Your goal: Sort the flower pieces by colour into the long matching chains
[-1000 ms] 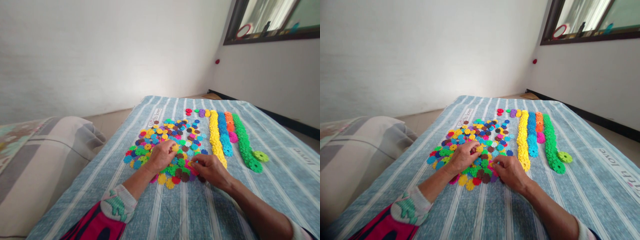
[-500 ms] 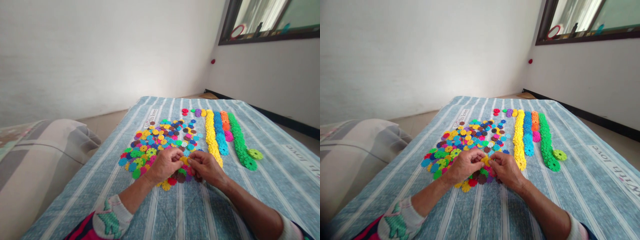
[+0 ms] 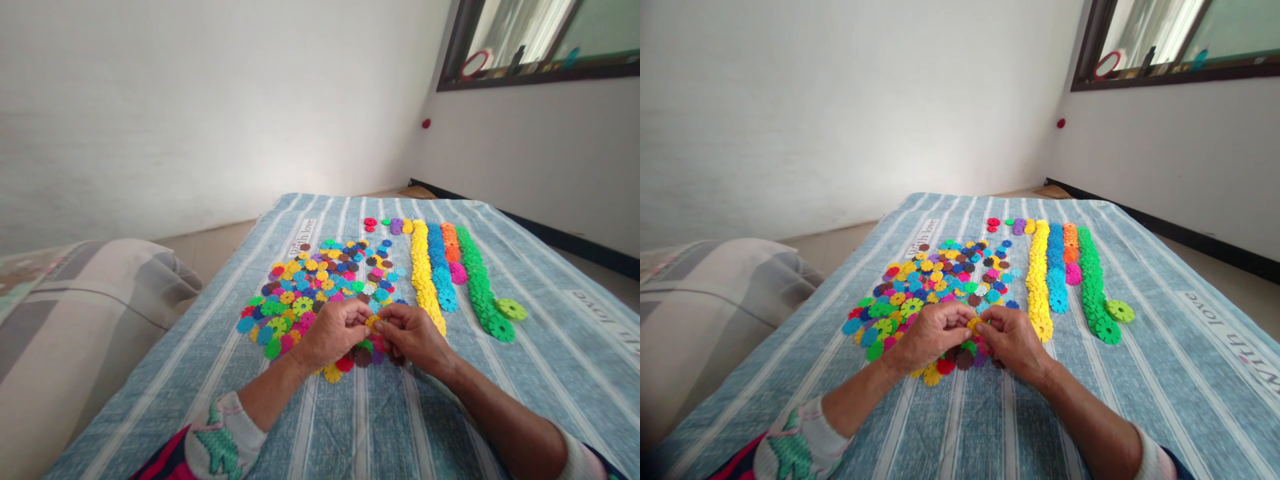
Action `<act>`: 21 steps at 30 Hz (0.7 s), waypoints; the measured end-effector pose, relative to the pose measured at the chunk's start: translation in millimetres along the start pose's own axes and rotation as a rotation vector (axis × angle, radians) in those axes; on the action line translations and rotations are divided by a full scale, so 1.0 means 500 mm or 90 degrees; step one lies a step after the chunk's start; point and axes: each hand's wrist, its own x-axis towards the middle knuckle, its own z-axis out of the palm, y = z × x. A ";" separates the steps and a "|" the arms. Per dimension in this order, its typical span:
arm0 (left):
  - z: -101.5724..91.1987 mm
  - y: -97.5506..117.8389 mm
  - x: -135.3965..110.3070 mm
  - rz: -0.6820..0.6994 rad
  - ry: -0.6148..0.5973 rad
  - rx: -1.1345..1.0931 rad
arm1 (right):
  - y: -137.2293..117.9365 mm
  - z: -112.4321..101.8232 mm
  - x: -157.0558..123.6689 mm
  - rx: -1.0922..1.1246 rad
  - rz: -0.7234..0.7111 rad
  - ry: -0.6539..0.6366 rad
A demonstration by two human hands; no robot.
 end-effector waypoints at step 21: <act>-0.004 0.000 0.000 0.041 0.060 0.153 | -0.020 -0.017 0.006 -0.057 -0.045 -0.005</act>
